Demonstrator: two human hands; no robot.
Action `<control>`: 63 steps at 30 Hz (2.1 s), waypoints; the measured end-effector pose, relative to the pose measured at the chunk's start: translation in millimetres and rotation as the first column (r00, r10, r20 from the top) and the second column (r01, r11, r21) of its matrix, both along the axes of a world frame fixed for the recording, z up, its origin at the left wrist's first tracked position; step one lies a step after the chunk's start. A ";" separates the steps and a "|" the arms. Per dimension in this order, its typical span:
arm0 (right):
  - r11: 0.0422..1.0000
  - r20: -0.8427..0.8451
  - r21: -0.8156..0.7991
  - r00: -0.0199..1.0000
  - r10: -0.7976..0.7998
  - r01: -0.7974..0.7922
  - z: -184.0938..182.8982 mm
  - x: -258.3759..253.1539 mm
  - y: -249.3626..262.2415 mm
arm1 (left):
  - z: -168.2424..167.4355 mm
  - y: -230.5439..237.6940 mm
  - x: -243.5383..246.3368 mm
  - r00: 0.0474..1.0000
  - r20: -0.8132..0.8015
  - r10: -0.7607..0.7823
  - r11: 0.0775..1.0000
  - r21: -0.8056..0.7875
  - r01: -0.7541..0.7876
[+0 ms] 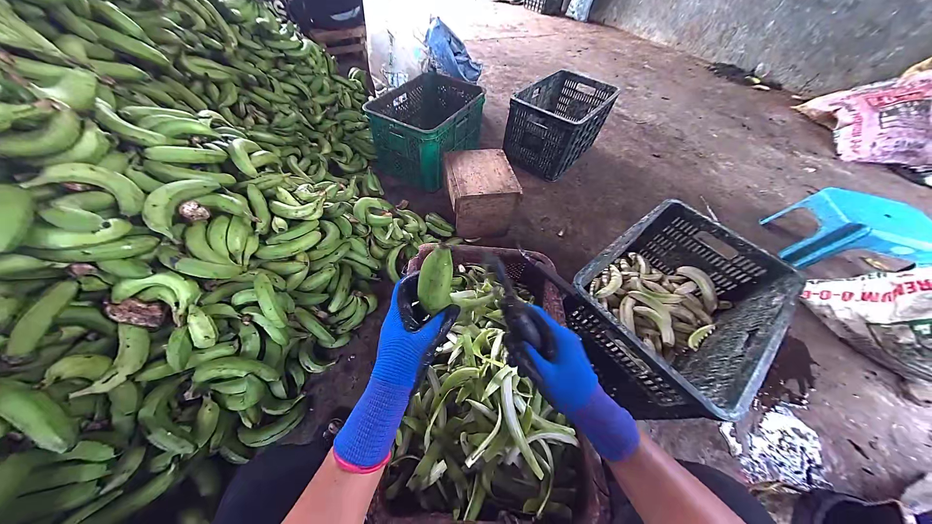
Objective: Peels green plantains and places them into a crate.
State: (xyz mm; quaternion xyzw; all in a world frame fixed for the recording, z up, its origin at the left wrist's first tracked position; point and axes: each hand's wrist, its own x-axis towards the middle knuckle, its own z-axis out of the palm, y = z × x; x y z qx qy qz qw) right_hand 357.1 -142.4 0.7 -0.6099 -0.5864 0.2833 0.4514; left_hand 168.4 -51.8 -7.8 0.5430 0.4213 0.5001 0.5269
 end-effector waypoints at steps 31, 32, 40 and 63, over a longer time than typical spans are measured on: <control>0.997 0.446 0.068 0.895 0.010 -0.045 8.9 31.5 27.3 | 8.2 -7.1 -27.4 0.894 0.366 -0.257 0.900 -0.245 0.359; 0.991 0.428 0.039 0.898 0.102 -0.131 2.6 23.4 21.6 | 9.2 -4.9 -28.4 0.936 0.305 -0.176 0.942 -0.225 0.250; 0.956 0.542 0.193 0.836 0.083 -0.220 -0.3 16.2 39.5 | 21.4 -24.2 -26.7 0.985 -0.122 -0.121 0.992 0.002 0.122; 0.969 0.489 0.183 0.870 0.055 -0.165 1.6 21.3 46.2 | 1.3 -12.5 -19.2 0.983 -0.013 -0.182 0.977 -0.118 0.180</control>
